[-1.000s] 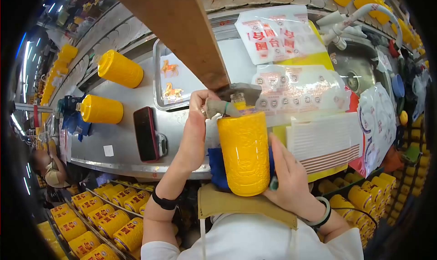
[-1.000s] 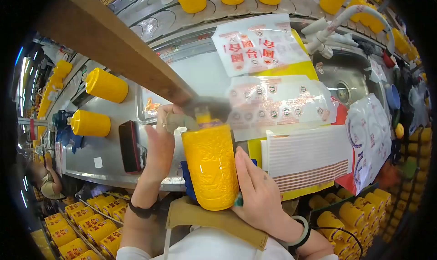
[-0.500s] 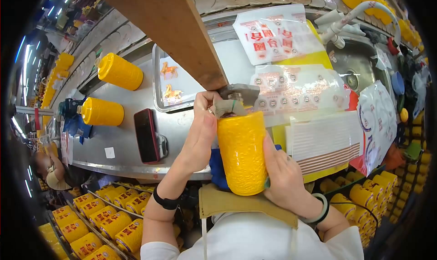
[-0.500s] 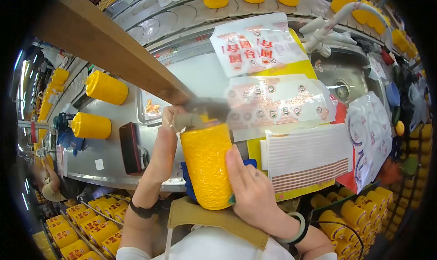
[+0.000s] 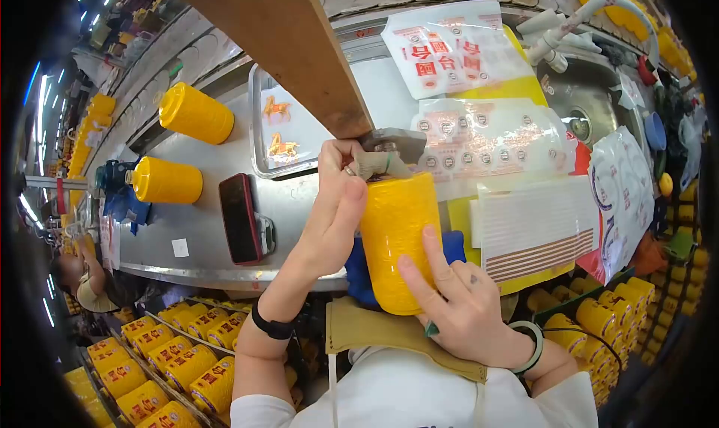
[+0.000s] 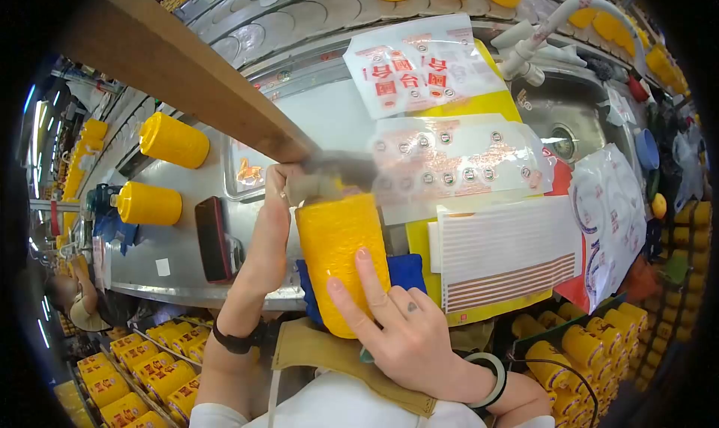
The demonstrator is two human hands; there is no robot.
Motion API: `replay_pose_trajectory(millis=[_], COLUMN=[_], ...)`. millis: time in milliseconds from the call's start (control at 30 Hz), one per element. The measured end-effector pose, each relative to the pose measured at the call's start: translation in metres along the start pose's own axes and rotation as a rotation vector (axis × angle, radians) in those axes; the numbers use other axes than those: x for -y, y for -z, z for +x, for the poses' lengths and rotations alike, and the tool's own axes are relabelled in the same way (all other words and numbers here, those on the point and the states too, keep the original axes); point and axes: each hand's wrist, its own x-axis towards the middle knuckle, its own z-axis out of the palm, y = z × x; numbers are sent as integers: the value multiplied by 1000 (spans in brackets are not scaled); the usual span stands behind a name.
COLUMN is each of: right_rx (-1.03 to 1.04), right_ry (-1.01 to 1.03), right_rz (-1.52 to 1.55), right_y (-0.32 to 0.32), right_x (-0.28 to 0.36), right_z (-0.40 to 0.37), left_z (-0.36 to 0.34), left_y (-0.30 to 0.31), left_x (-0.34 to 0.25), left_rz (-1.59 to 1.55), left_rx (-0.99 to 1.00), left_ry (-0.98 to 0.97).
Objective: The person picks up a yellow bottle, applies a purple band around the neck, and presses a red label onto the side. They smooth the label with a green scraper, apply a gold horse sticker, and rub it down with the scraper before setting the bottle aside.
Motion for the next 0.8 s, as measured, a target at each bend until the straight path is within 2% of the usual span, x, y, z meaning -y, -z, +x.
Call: replay_pose_trajectory(millis=[33,100,133,200,267,400,467,500,567,600,667,700,767,800], right_rx=[-2,-137,-130,-126,-67,-126,-76,-75,-144,-143,-65,-69,-100,-98], right_ry=[1,-178,-240,-184,-60,-54,-293,-286,-173,-173,-5,-6,-8,-4], right_rz=[3,1,153,83,10,84,214,208,-8,-8,47,47,14,11], right_y=[-5,-23,-27,-22,-2,-15,-26,-24,-19,-13,-4,-5,-10,-11], right_x=[-2,-14,-19,-16,-6,-7,-15,-15,-6,-2,7,7,4,4], right_z=[-2,-5,-3,-3,0,-3,-6,-5,-5,-3,-2,-2,-2,-3], left_z=[-1,-1,-1,2,2,0,1,3,5,5,3,3,6,7], left_y=[0,2,4,3,-1,5,7,4,-4,-4,-3,-2,-1,-4], left_x=[0,0,0,-1,-2,3,4,1,-6,-2,8,1,-24,-29], left_rz=[1,4,72,137,-9,50,154,152,-114,-115,12,15,329,327], left_rx=[-4,-12,4,15,-47,5,45,38,-43,-44,-87,-85,-77,-82], left_ry=[11,12,-22,-64,-34,-32,-61,-66,-71,-71,-98,-100,-204,-206])
